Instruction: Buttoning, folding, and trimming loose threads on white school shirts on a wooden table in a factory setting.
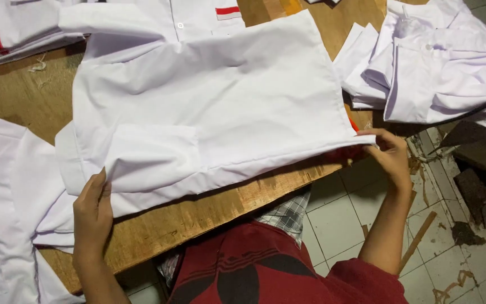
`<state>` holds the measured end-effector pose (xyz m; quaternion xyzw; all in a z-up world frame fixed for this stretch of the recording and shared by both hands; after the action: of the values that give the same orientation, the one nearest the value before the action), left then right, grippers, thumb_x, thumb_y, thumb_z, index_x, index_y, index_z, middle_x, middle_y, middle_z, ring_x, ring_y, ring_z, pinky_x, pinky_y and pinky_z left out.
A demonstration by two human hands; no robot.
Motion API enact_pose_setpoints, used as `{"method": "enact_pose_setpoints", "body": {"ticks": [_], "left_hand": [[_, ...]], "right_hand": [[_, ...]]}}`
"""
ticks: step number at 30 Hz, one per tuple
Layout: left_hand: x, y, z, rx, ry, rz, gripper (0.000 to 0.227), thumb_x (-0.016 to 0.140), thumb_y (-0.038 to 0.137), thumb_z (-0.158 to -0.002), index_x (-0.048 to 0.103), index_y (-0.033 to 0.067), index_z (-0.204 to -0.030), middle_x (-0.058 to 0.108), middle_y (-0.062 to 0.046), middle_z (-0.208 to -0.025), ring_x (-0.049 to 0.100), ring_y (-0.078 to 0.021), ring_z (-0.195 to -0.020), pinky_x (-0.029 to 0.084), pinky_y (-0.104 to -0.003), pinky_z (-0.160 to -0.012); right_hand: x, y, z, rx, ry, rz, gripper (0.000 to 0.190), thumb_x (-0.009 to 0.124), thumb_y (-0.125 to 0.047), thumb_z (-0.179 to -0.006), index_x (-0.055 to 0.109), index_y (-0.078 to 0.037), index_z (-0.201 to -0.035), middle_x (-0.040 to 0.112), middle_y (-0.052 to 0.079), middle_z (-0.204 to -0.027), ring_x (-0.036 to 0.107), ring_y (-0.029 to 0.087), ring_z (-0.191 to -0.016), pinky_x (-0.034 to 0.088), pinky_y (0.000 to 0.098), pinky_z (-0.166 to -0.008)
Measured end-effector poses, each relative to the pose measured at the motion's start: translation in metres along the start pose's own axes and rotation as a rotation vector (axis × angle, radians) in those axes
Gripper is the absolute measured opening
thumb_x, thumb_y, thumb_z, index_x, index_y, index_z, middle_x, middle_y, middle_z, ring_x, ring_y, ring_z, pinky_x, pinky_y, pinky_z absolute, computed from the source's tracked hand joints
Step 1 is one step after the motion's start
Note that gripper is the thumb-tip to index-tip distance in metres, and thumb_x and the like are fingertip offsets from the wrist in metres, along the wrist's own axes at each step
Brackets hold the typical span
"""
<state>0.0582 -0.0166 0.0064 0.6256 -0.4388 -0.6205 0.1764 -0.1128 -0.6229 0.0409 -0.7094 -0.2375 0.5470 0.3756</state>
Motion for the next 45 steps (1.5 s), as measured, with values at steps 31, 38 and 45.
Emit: {"method": "enact_pose_setpoints", "body": {"ticks": [31, 38, 45], "left_hand": [[-0.02, 0.019, -0.042, -0.034, 0.173, -0.319, 0.027, 0.055, 0.022, -0.117, 0.067, -0.0022, -0.121, 0.041, -0.01, -0.067, 0.034, -0.0222, -0.059, 0.033, -0.04, -0.058], [-0.013, 0.041, -0.059, -0.301, -0.076, -0.378, 0.024, 0.068, 0.027, -0.098, 0.077, 0.018, -0.118, 0.075, -0.004, -0.114, 0.07, -0.0391, -0.106, 0.055, -0.059, -0.09], [-0.009, 0.044, -0.102, -0.366, -0.275, -0.491, 0.075, 0.04, 0.081, -0.103, 0.076, 0.015, -0.103, 0.073, -0.016, -0.099, 0.071, -0.0458, -0.103, 0.05, -0.059, -0.093]], "right_hand": [[0.036, 0.011, -0.066, 0.057, 0.265, 0.306, 0.02, 0.064, -0.02, -0.112, 0.061, -0.002, -0.121, 0.064, 0.011, -0.094, 0.055, 0.023, -0.078, 0.039, 0.0378, -0.065], [0.039, 0.011, -0.062, 0.152, 0.239, 0.401, 0.019, 0.076, -0.024, -0.105, 0.07, -0.012, -0.118, 0.075, 0.018, -0.111, 0.069, 0.046, -0.102, 0.052, 0.0577, -0.087], [0.042, -0.005, -0.06, 0.107, 0.214, 0.35, 0.018, 0.075, -0.019, -0.106, 0.07, -0.008, -0.12, 0.074, 0.021, -0.111, 0.068, 0.049, -0.103, 0.051, 0.057, -0.089]]}}
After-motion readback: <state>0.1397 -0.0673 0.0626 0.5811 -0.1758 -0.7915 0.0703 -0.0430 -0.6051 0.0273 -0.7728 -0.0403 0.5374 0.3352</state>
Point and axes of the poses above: each hand's wrist, its own z-axis away from the middle knuckle, its own x-axis out of the palm, y = z × x, the point moved 6 cm from there along -z, towards the middle knuckle
